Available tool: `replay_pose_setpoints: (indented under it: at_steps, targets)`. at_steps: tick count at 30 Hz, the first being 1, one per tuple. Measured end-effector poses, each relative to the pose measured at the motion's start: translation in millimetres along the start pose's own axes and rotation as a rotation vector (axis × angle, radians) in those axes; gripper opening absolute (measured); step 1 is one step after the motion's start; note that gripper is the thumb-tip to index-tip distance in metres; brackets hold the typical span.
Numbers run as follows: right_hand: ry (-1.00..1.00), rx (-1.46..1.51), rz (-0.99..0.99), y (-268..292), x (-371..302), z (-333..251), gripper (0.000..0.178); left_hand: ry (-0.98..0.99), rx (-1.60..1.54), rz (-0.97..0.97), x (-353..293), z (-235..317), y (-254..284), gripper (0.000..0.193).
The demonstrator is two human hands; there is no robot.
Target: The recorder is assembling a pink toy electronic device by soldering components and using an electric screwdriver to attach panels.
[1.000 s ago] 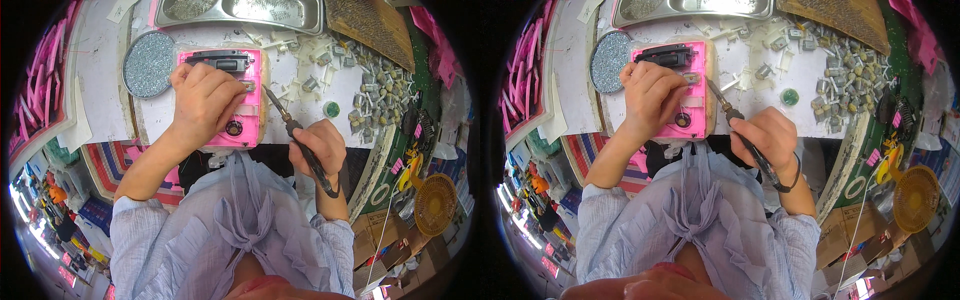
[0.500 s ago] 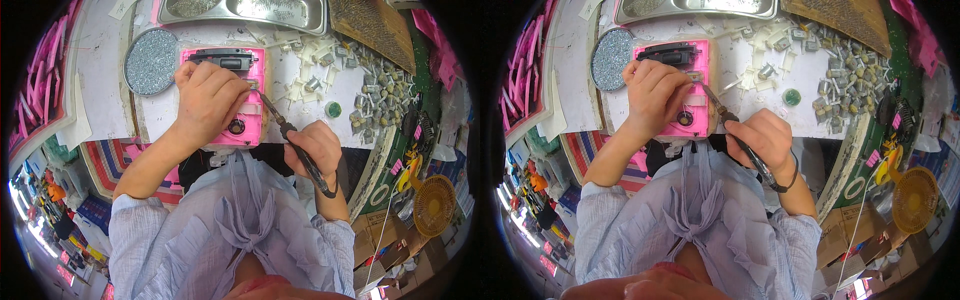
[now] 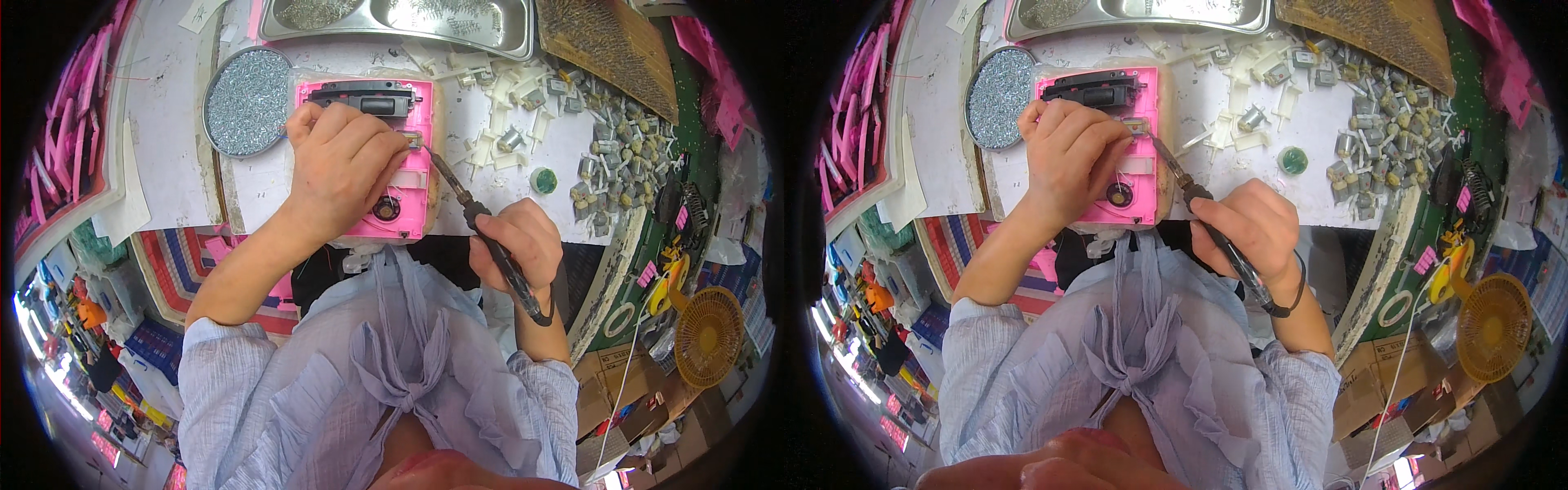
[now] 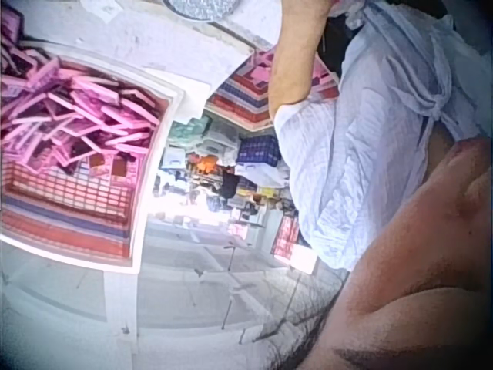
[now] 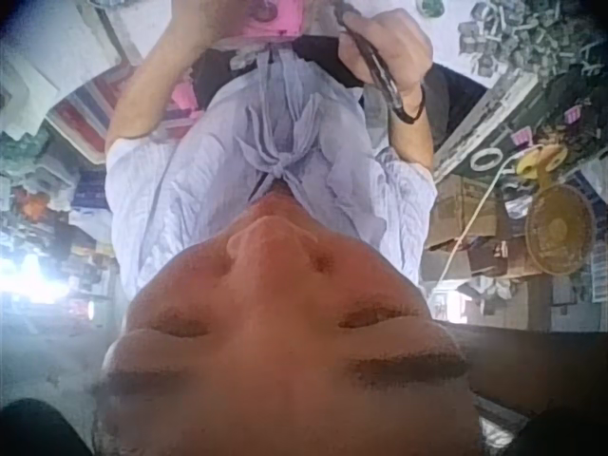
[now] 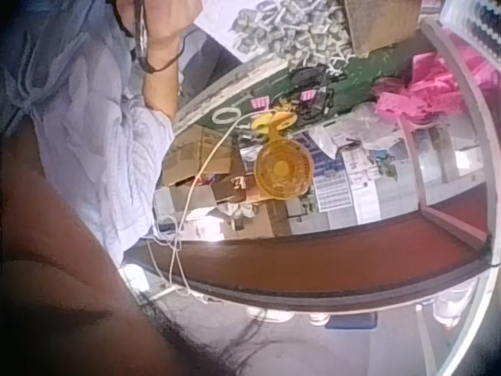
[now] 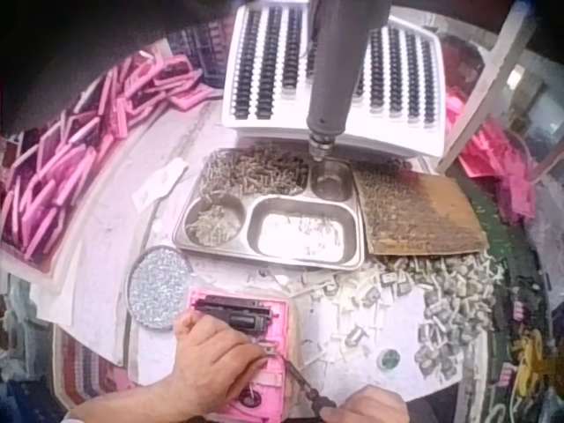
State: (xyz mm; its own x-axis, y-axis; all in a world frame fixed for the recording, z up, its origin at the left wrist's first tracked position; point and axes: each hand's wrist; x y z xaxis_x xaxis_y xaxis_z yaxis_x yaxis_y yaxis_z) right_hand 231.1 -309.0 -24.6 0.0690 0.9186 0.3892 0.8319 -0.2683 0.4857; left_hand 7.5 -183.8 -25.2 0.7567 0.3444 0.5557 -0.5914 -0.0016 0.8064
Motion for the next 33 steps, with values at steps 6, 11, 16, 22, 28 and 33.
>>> replay_pose_setpoints:
  at_steps: [6,11,16,22,28,33]
  targets:
    - [-0.016,-0.021,-0.011,-1,-1,-2,0.034,-0.002,-0.007,0.011,1,0,0,0.019]
    - [-0.030,-0.037,-0.077,-2,-2,-3,0.030,0.000,-0.003,0.012,1,0,0,0.019]
    - [-0.004,-0.010,0.009,-4,-3,2,0.035,-0.005,-0.010,0.012,1,-1,-1,0.018]
    - [-0.009,0.010,0.023,-2,-3,2,0.031,0.002,-0.010,-0.004,1,0,1,0.018]
    - [-0.022,0.002,0.017,2,-1,0,0.031,0.001,0.000,0.002,0,0,0,0.019]
    - [-0.026,-0.001,0.024,5,-2,0,0.030,0.004,0.000,-0.006,0,1,1,0.020]
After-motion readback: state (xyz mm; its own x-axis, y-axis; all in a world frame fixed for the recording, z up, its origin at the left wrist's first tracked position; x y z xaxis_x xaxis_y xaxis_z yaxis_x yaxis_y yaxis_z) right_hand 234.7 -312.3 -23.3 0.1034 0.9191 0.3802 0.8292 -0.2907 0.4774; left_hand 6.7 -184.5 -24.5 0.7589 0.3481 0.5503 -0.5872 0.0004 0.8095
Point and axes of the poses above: each hand's wrist, its own x-axis towards the middle knuckle, its own y-axis out of the back of the hand, z = x × y, and after that the axes turned 15 degrees about -y, right-handed
